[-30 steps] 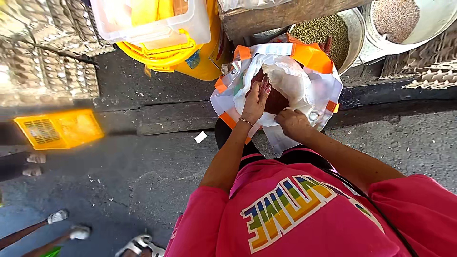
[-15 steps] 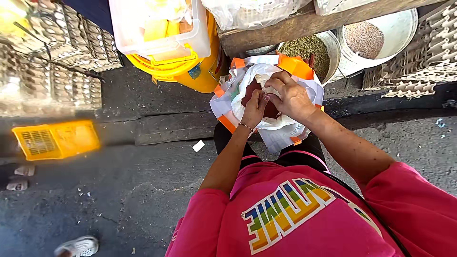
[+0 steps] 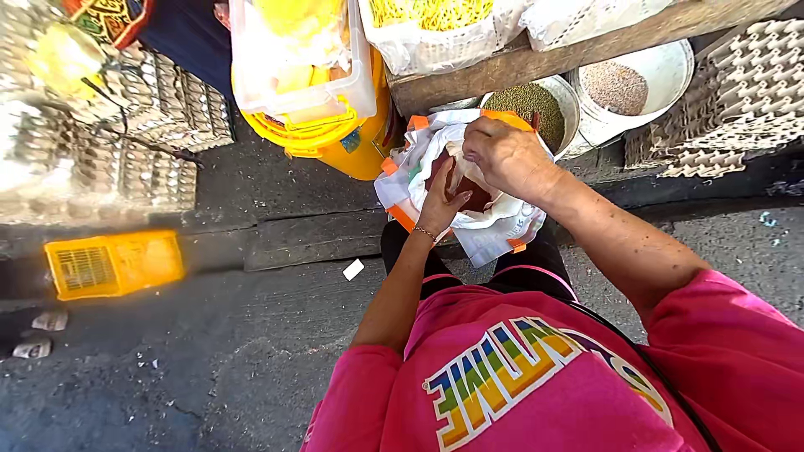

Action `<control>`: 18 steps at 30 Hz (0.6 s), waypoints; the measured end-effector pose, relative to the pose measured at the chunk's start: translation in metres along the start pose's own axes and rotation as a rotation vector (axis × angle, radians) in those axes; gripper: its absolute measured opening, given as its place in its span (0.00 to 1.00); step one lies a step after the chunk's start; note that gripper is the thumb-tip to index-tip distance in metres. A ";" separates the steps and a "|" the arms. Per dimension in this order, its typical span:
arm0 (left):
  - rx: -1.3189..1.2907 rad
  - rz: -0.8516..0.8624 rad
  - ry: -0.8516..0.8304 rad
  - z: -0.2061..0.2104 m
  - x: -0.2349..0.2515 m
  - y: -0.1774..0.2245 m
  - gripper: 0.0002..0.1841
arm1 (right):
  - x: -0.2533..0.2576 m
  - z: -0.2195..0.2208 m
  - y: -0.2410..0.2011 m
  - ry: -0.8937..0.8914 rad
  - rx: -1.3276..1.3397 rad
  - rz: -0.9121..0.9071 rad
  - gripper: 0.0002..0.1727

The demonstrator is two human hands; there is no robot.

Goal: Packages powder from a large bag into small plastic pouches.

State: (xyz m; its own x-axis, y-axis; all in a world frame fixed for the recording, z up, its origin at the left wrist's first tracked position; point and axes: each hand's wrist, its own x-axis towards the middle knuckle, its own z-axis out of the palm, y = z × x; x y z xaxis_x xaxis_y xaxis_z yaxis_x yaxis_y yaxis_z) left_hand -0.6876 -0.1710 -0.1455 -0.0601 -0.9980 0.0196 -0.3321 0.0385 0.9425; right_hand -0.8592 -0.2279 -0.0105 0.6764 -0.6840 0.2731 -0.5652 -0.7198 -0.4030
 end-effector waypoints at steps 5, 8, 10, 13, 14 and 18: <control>0.003 -0.046 -0.023 0.003 -0.013 -0.004 0.42 | -0.006 -0.012 -0.006 0.065 -0.063 0.019 0.11; 0.045 -0.064 -0.053 0.004 -0.009 0.009 0.40 | -0.003 -0.025 -0.004 -0.046 -0.092 0.128 0.09; 0.041 -0.056 -0.090 0.006 -0.013 0.013 0.35 | -0.007 -0.041 -0.014 -0.008 -0.091 0.146 0.09; -0.037 0.006 -0.141 0.006 -0.012 0.019 0.28 | -0.003 -0.064 -0.022 0.038 -0.077 0.144 0.09; -0.067 0.013 -0.154 0.007 -0.013 0.022 0.27 | -0.002 -0.070 -0.022 0.033 -0.068 0.149 0.10; -0.143 0.014 -0.146 0.007 -0.020 0.034 0.25 | -0.002 -0.075 -0.018 0.045 -0.030 0.147 0.12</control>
State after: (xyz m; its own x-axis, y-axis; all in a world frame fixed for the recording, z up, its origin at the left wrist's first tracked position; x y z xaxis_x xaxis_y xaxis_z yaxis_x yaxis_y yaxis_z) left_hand -0.7043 -0.1492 -0.1157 -0.2034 -0.9791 -0.0062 -0.1938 0.0341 0.9804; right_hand -0.8862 -0.2224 0.0616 0.5636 -0.7867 0.2518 -0.6710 -0.6139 -0.4159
